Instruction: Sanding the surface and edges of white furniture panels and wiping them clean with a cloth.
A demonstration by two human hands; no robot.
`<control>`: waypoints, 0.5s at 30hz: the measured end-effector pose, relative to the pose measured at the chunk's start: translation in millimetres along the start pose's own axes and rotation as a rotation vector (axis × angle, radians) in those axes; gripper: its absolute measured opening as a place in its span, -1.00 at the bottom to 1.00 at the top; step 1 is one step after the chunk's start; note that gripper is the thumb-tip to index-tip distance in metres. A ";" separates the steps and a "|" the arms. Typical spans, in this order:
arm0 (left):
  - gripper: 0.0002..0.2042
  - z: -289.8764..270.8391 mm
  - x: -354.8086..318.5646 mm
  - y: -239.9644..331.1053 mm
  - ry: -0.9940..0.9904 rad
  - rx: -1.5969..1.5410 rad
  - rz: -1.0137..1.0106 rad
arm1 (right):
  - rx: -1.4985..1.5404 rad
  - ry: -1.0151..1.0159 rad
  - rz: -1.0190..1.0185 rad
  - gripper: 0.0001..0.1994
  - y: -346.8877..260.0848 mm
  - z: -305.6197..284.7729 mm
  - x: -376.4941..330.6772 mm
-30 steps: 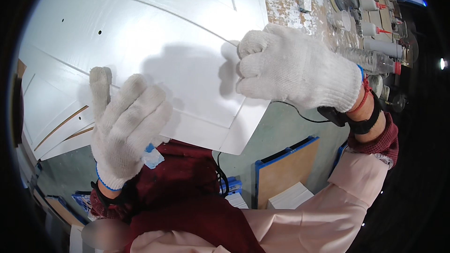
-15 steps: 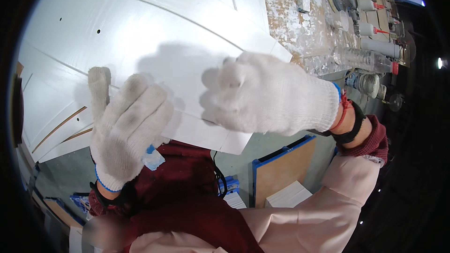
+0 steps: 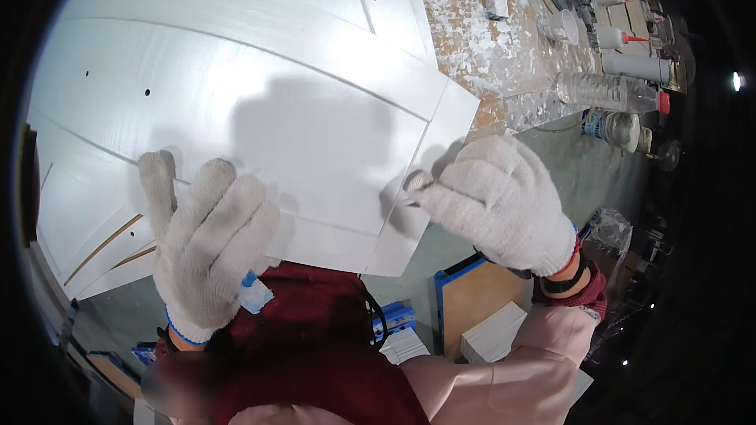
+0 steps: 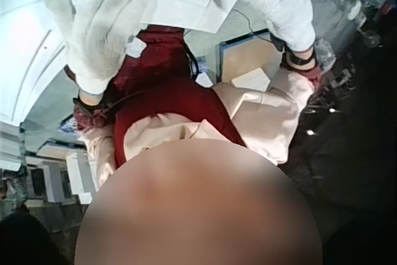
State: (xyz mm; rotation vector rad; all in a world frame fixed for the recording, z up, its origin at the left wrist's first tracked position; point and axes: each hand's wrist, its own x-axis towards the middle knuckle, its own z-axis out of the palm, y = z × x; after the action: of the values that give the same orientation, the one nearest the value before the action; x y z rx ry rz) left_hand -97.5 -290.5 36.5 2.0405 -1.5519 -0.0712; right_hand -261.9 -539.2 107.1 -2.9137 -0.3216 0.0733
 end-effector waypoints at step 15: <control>-0.64 2.2 -15.2 2.9 0.066 -0.013 0.013 | 0.153 0.228 0.529 -0.68 8.1 32.1 -17.0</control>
State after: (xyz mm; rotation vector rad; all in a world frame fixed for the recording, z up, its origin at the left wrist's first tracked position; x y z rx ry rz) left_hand -105.8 -278.1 31.5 2.0021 -1.5199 -0.0087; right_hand -279.1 -544.3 74.5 -2.7352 0.4715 -0.1463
